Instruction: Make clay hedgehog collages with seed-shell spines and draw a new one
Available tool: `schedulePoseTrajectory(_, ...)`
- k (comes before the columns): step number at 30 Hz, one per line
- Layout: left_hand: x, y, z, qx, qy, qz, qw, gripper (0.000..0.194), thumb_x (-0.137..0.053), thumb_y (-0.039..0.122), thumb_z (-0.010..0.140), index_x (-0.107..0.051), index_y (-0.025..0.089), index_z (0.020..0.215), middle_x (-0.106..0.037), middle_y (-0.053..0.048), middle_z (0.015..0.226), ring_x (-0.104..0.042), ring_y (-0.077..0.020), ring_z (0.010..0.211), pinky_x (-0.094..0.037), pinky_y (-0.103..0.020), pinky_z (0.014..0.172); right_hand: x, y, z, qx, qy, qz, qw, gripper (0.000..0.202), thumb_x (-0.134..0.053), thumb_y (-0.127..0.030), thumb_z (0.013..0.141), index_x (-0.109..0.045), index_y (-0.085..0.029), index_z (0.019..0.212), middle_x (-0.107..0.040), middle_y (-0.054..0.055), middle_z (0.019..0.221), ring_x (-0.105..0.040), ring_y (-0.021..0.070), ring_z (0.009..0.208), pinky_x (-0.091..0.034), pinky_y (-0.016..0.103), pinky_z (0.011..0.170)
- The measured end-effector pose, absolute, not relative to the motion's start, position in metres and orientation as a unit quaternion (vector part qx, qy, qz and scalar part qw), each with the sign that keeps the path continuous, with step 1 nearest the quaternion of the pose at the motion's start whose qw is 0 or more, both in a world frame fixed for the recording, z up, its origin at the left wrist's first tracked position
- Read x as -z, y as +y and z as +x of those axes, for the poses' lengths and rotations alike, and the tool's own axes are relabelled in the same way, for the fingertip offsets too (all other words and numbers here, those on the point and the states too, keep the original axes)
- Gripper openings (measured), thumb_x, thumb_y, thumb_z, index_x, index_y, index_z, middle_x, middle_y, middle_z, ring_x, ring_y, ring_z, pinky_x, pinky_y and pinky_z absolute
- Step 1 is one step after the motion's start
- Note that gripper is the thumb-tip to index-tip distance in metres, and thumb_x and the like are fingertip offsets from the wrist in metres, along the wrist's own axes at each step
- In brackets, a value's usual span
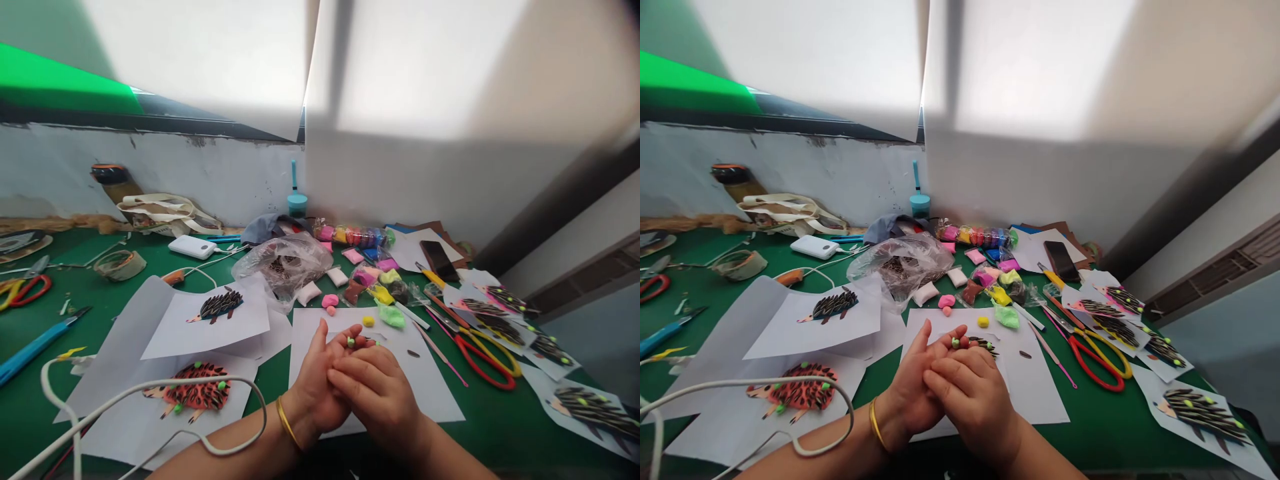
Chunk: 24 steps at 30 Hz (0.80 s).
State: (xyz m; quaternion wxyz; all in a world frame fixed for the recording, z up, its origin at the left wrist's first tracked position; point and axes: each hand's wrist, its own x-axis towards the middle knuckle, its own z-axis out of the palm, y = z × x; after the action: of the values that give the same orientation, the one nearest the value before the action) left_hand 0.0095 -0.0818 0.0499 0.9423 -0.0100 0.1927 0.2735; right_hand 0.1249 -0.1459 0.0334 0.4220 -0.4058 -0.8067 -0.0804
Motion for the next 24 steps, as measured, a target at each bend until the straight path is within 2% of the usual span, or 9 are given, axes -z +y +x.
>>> schedulePoseTrajectory(2,-0.057,-0.076,0.005,-0.279,0.183,-0.017,0.943,0.053,-0.039,0.059,0.092,-0.058,0.012,0.101,-0.059,-0.010,0.088,-0.062,-0.0190,0.083,-0.051,-0.030,0.081,-0.031,-0.147,0.127,0.115,-0.820,-0.415,0.376,0.033,-0.053,-0.033,0.095,-0.063,-0.017,0.123,-0.071,0.008,0.116,-0.060,0.0246,0.111,-0.041,0.046,0.102)
schedulePoseTrajectory(3,-0.060,-0.072,0.002,-0.298,0.179,-0.019,0.937,0.054,-0.037,0.061,0.092,-0.058,0.012,0.102,-0.060,-0.010,0.089,-0.063,-0.0195,0.085,-0.051,-0.032,0.085,-0.030,-0.148,0.127,0.124,-0.829,-0.415,0.355,0.043,-0.047,-0.044,0.097,-0.060,-0.016,0.126,-0.069,0.009,0.121,-0.057,0.0264,0.119,-0.035,0.049,0.108)
schedulePoseTrajectory(5,-0.063,-0.065,0.000,-0.348,0.168,-0.017,0.922,0.054,-0.034,0.060,0.093,-0.058,0.013,0.103,-0.061,-0.010,0.091,-0.063,-0.0197,0.089,-0.050,-0.035,0.089,-0.028,-0.151,0.127,0.133,-0.845,-0.406,0.322,0.065,-0.034,-0.061,0.095,-0.055,-0.013,0.133,-0.065,0.011,0.127,-0.049,0.0288,0.130,-0.024,0.052,0.116)
schedulePoseTrajectory(7,-0.062,-0.061,0.002,-0.372,0.166,-0.015,0.913,0.054,-0.034,0.060,0.093,-0.059,0.014,0.104,-0.062,-0.009,0.093,-0.064,-0.0205,0.092,-0.050,-0.036,0.089,-0.026,-0.152,0.125,0.139,-0.856,-0.390,0.310,0.077,-0.028,-0.069,0.092,-0.051,-0.010,0.136,-0.061,0.012,0.133,-0.043,0.0294,0.135,-0.019,0.052,0.118)
schedulePoseTrajectory(11,-0.056,-0.066,0.010,-0.306,0.186,-0.027,0.933,0.055,-0.040,0.062,0.090,-0.060,0.013,0.106,-0.064,-0.010,0.094,-0.065,-0.0205,0.090,-0.050,-0.036,0.090,-0.024,-0.147,0.124,0.159,-0.856,-0.392,0.296,0.088,-0.025,-0.075,0.087,-0.042,-0.010,0.143,-0.051,0.013,0.143,-0.036,0.0308,0.139,-0.011,0.051,0.120)
schedulePoseTrajectory(14,-0.054,-0.066,0.009,-0.310,0.191,-0.016,0.931,0.056,-0.041,0.062,0.090,-0.060,0.012,0.107,-0.065,-0.011,0.096,-0.065,-0.0220,0.093,-0.049,-0.037,0.092,-0.023,-0.146,0.129,0.166,-0.841,-0.431,0.283,0.091,-0.019,-0.076,0.087,-0.038,-0.010,0.146,-0.051,0.014,0.143,-0.034,0.0307,0.140,-0.005,0.054,0.120)
schedulePoseTrajectory(17,-0.054,-0.062,0.007,-0.345,0.173,0.001,0.923,0.056,-0.036,0.062,0.092,-0.060,0.013,0.104,-0.064,-0.010,0.094,-0.065,-0.0221,0.094,-0.049,-0.038,0.091,-0.023,-0.149,0.131,0.153,-0.862,-0.393,0.279,0.088,-0.020,-0.076,0.087,-0.040,-0.011,0.145,-0.053,0.011,0.141,-0.034,0.0293,0.141,-0.008,0.053,0.120)
schedulePoseTrajectory(20,-0.052,-0.064,0.009,-0.329,0.167,0.008,0.929,0.058,-0.034,0.063,0.092,-0.060,0.013,0.103,-0.064,-0.010,0.092,-0.065,-0.0222,0.092,-0.049,-0.038,0.089,-0.021,-0.151,0.130,0.142,-0.885,-0.351,0.272,0.088,-0.023,-0.076,0.088,-0.039,-0.012,0.145,-0.049,0.009,0.145,-0.032,0.0285,0.142,-0.011,0.051,0.121)
schedulePoseTrajectory(24,-0.054,-0.069,0.011,-0.278,0.205,-0.002,0.938,0.059,-0.040,0.063,0.090,-0.059,0.012,0.111,-0.065,-0.012,0.096,-0.065,-0.0229,0.093,-0.048,-0.037,0.092,-0.022,-0.147,0.132,0.151,-0.853,-0.416,0.275,0.094,-0.020,-0.078,0.086,-0.036,-0.008,0.146,-0.046,0.015,0.146,-0.030,0.0319,0.142,-0.005,0.055,0.120)
